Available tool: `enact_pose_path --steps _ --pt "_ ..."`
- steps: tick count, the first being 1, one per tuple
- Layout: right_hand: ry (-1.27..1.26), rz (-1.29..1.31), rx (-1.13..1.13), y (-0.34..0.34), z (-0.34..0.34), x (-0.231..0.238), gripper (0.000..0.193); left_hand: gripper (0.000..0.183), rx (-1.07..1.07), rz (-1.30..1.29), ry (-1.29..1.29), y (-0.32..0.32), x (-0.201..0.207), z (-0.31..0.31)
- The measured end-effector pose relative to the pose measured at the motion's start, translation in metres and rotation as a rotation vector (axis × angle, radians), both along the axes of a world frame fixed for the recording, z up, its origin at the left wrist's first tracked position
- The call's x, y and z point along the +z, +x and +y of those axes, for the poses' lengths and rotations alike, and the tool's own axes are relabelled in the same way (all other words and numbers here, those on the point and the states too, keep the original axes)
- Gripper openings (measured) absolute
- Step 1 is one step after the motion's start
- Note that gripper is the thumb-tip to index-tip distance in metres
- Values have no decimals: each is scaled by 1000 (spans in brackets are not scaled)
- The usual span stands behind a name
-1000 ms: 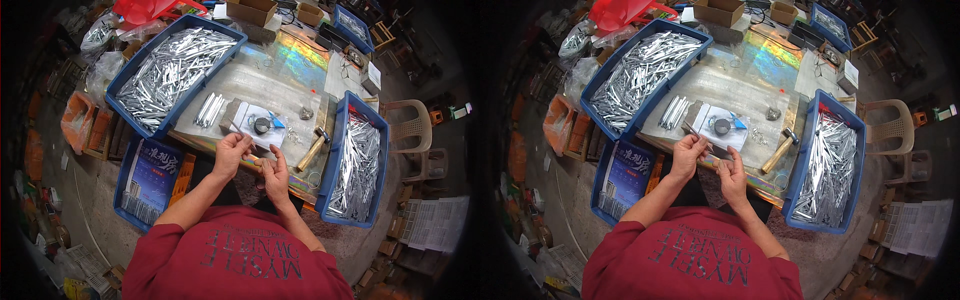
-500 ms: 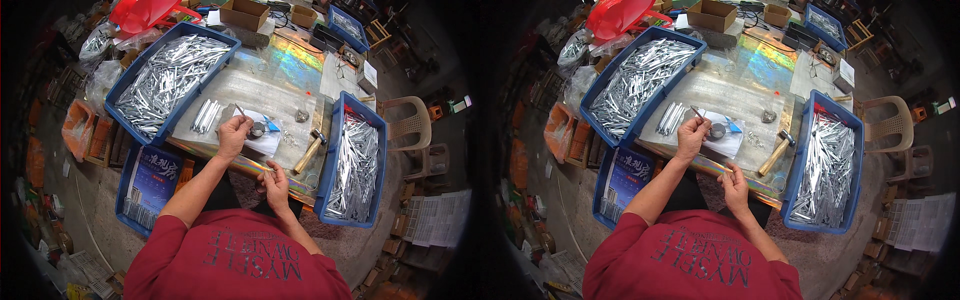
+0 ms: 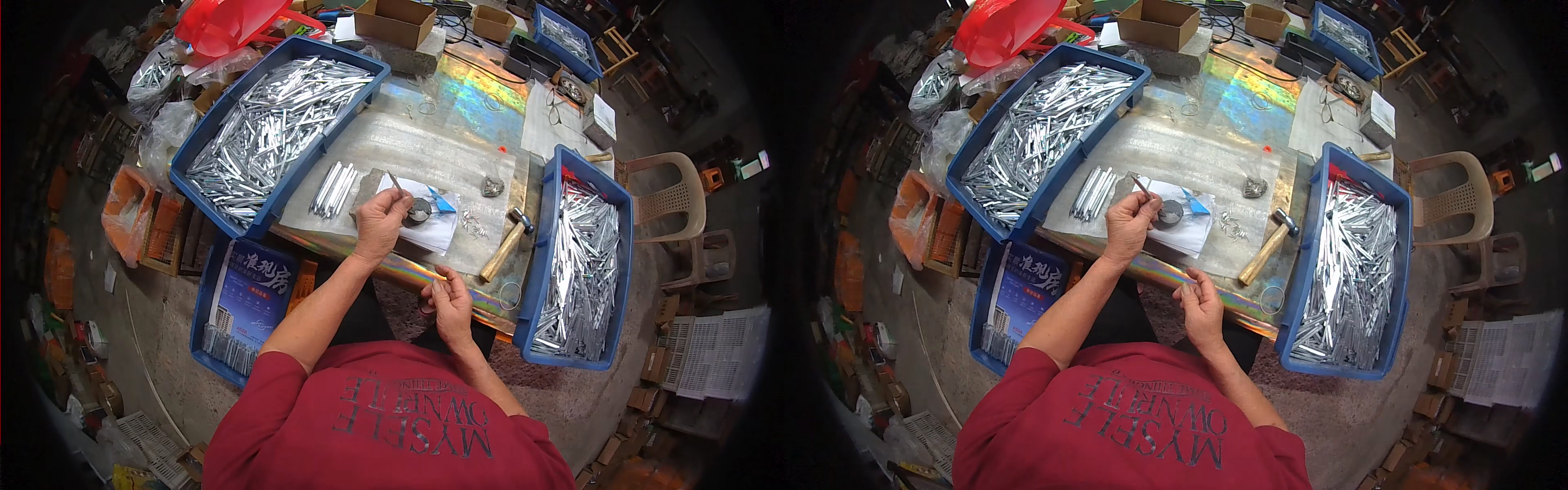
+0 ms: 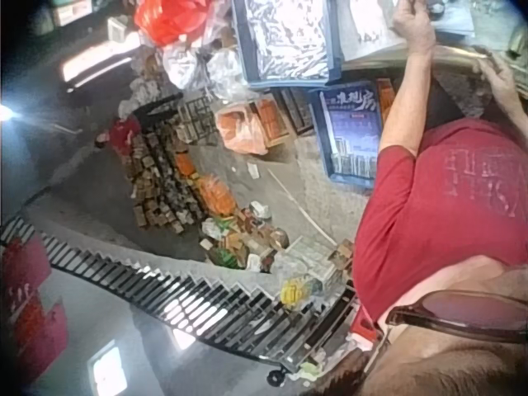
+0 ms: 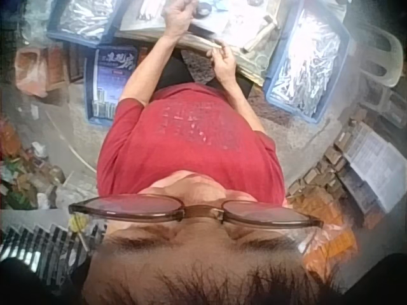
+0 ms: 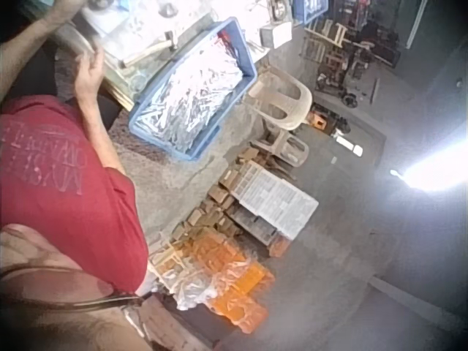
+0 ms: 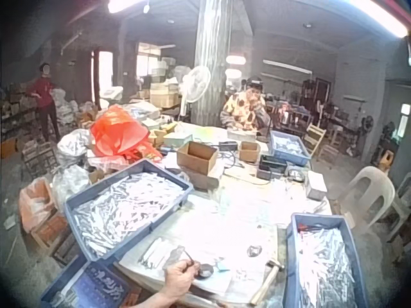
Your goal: The person assembles metal hardware by attaching small components onto metal pins by hand and securing them with a hammer on a small metal block.
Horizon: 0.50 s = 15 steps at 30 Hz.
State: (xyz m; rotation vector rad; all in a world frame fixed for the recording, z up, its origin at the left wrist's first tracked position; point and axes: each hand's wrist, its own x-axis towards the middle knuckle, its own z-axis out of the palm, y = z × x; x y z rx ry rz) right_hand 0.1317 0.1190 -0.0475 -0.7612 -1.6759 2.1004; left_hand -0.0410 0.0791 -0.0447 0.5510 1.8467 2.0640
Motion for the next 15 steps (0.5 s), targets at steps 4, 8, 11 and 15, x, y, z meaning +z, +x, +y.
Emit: enact_pose_path --steps 4,8,11,15 --pt "-27 -13 -27 1 2 -1 28 11 -1 271 -46 0 8 -1" --pt "77 -20 -40 -6 14 8 25 8 -89 678 -119 -7 10 -3" --pt "204 10 -71 -21 28 14 21 8 -135 713 -109 -11 8 -1" --pt "518 81 -65 -55 50 41 18 9 -151 723 -66 -15 8 3"
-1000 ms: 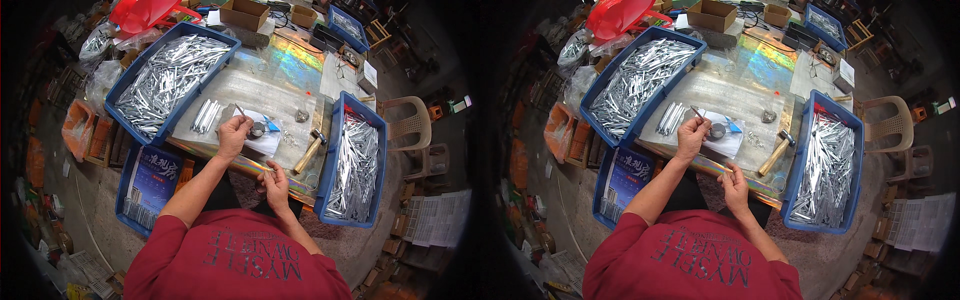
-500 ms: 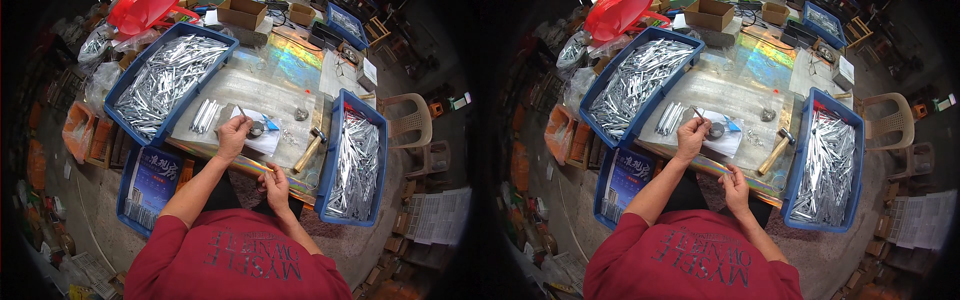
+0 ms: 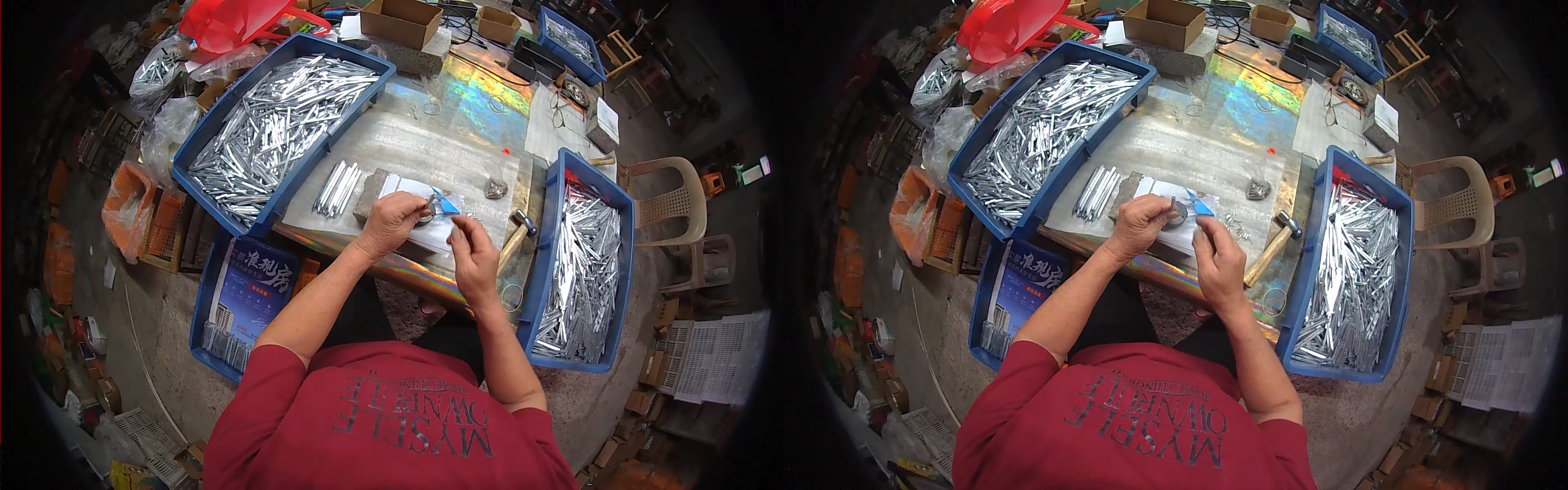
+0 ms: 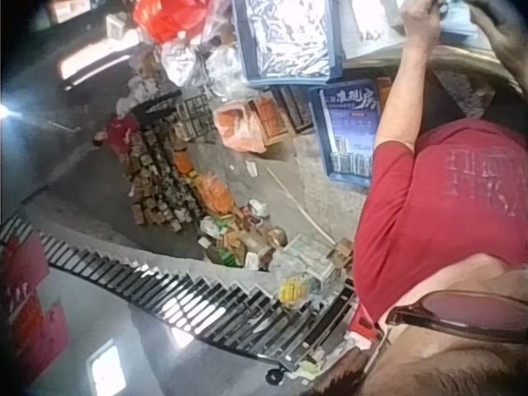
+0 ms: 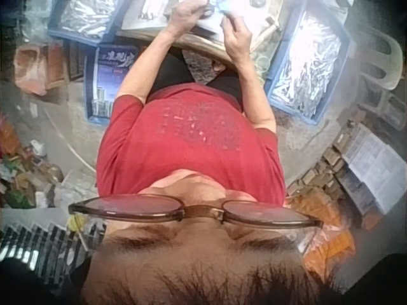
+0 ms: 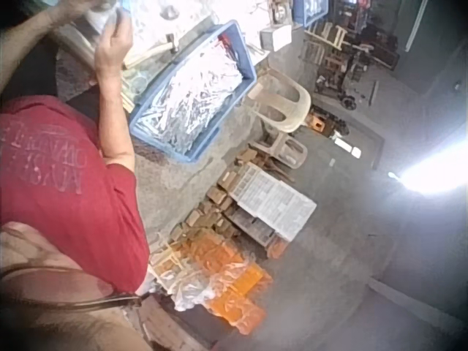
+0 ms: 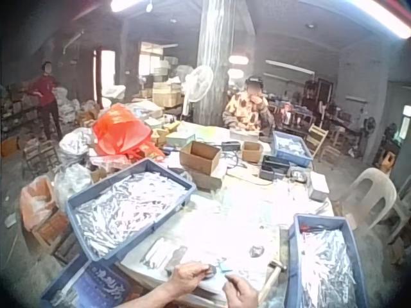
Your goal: The person assembles metal hardware by attaching small components onto metal pins by hand and securing them with a hammer on a small metal block.
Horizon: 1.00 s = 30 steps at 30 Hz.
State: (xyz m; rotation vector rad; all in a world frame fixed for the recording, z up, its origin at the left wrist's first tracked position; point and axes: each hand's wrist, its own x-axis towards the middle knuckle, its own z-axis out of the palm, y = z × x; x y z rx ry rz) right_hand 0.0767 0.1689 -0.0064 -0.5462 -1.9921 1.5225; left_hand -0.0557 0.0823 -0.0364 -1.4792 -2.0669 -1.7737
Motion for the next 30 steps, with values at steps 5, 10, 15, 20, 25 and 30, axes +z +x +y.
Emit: enact_pose_path --steps 5,10,15,20,25,30 --pt "473 -9 107 -45 11 30 14 7 0 16 -61 -2 5 -5" --pt "725 75 153 -53 7 19 4 6 26 10 -8 2 -10 -5" --pt "828 189 67 -45 2 19 2 8 -6 5 128 7 -13 -2" --pt "891 196 88 -34 4 -2 8 9 5 -18 143 6 -18 2" --pt "967 302 36 -33 -3 -15 14 9 34 -41 125 4 -20 3" --pt "951 303 10 -26 -19 -30 16 9 29 -76 102 7 -20 1"
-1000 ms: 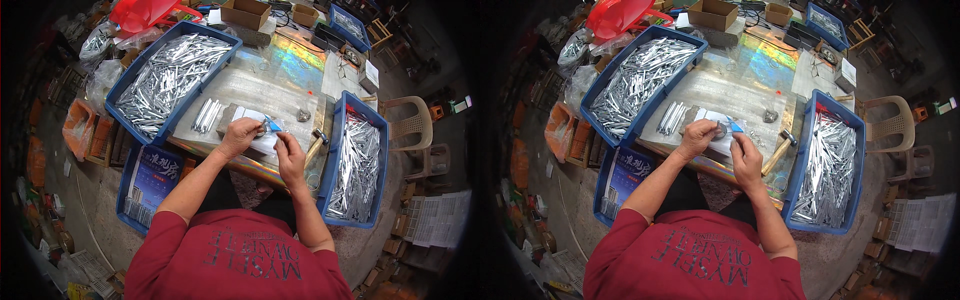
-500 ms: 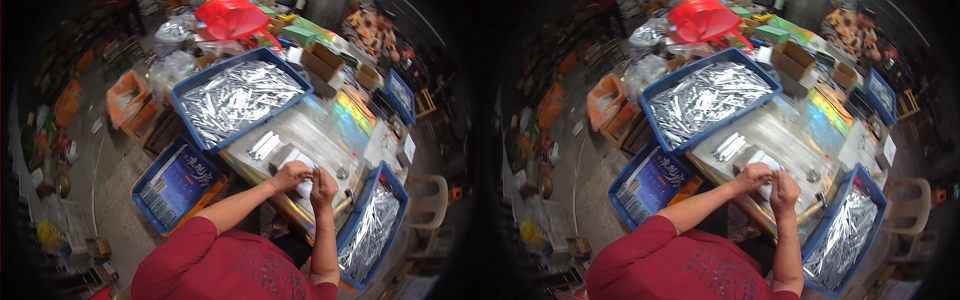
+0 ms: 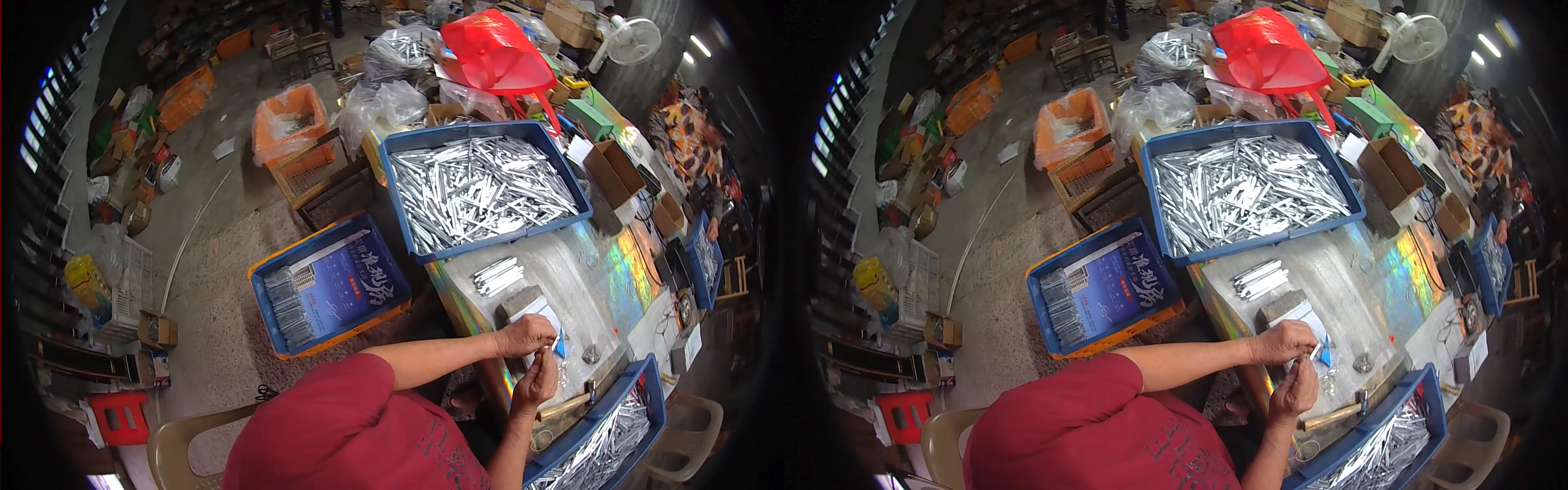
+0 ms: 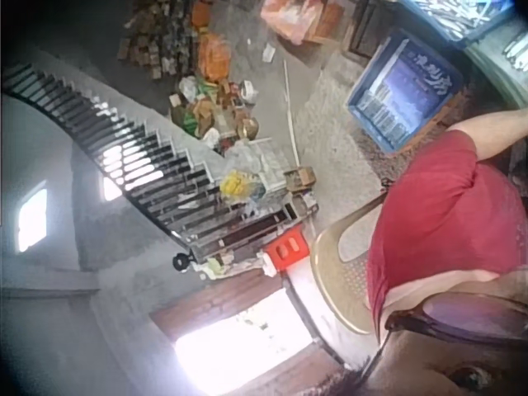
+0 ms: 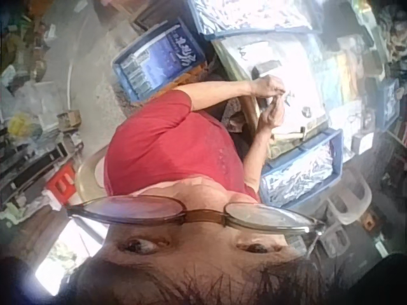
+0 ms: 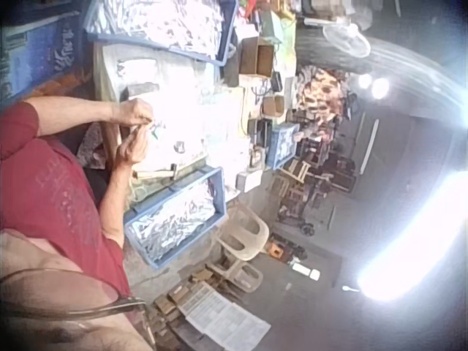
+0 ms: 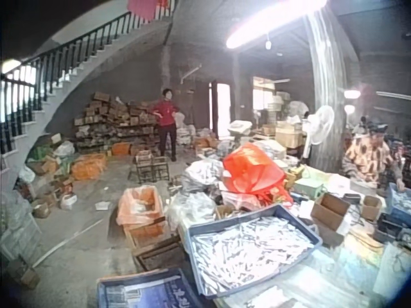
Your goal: The person assembles metal hardware by attaching small components onto metal pins by hand and securing them with a hammer on a small metal block.
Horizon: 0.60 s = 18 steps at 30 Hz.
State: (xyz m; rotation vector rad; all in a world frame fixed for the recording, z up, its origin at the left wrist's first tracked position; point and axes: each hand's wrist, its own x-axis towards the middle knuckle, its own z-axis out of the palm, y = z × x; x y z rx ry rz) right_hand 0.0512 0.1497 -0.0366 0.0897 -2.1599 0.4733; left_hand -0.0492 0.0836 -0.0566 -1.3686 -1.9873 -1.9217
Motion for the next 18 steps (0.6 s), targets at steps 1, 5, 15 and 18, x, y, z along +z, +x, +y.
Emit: enact_pose_path --steps 1,5,15,18 --pt "-51 -26 -4 2 -3 -2 16 9 -1 11 28 0 0 -1" --pt "-136 -96 -28 10 1 -8 17 8 15 79 65 3 2 0" --pt "-444 -255 -111 37 6 0 27 10 28 128 100 4 0 2" --pt "-413 -265 -275 53 20 -1 26 7 31 124 117 4 3 0"
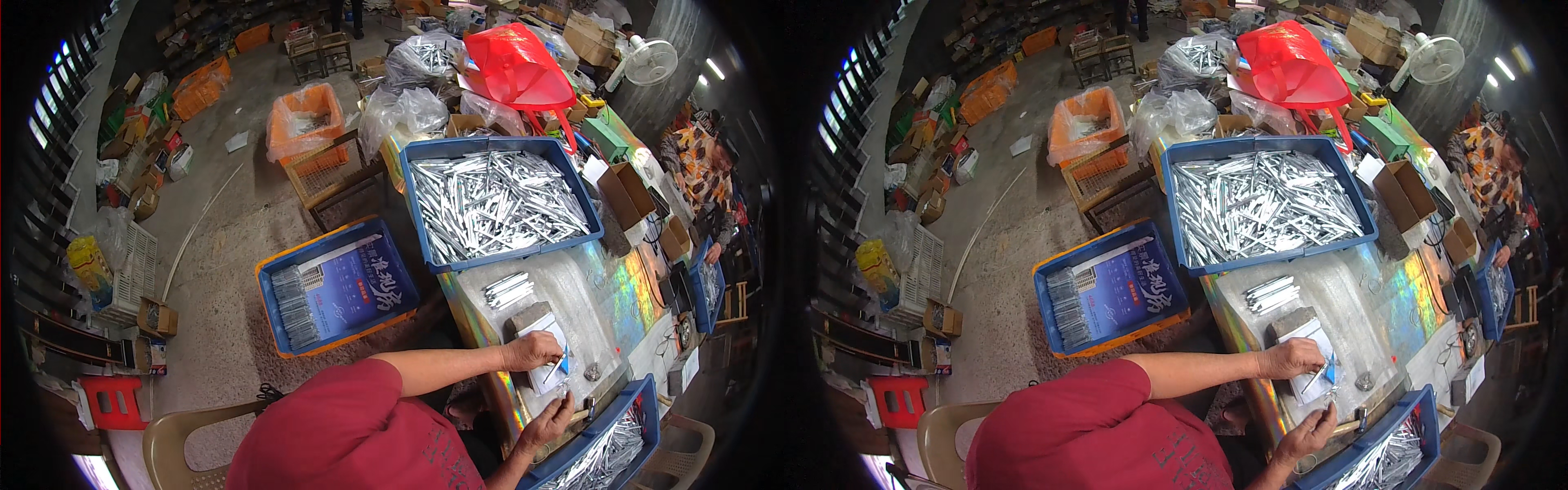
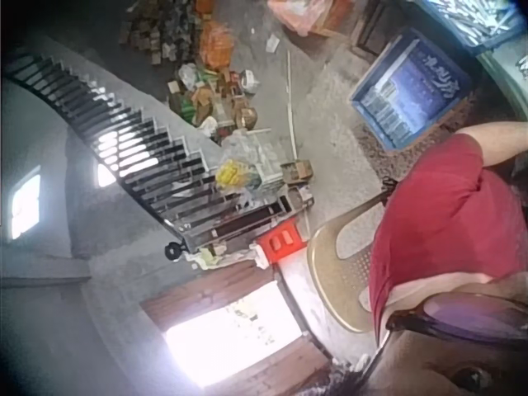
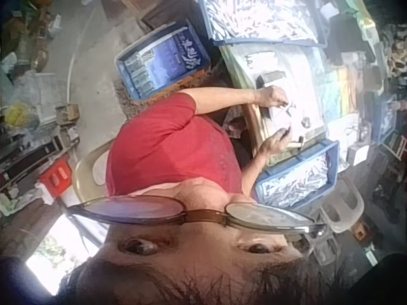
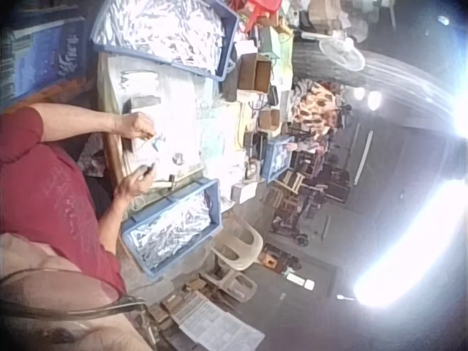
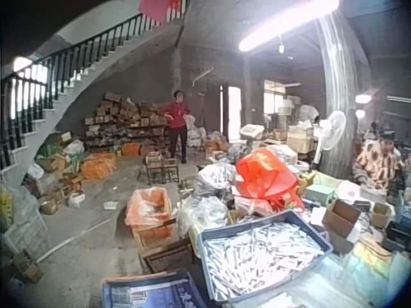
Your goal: The person assembles metal hardware by attaching small components onto metal pins by hand and securing them with a hammer on a small metal block.
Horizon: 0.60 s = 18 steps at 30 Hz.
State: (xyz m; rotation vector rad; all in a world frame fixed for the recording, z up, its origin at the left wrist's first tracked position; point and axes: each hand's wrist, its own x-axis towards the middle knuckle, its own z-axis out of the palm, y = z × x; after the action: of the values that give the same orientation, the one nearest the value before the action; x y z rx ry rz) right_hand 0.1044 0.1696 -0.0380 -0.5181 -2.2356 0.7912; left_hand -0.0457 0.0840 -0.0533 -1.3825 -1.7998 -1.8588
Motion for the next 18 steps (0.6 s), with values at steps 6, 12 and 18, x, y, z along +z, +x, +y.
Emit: enact_pose_path --steps 6,12,18 --pt "44 -436 -173 41 43 -14 29 11 -10 10 -18 0 -2 0" --pt "-186 -664 -331 36 29 6 46 15 -21 37 -22 -1 -4 1" --pt "181 -245 -404 47 57 -49 43 15 -8 49 -41 -1 -1 -1"
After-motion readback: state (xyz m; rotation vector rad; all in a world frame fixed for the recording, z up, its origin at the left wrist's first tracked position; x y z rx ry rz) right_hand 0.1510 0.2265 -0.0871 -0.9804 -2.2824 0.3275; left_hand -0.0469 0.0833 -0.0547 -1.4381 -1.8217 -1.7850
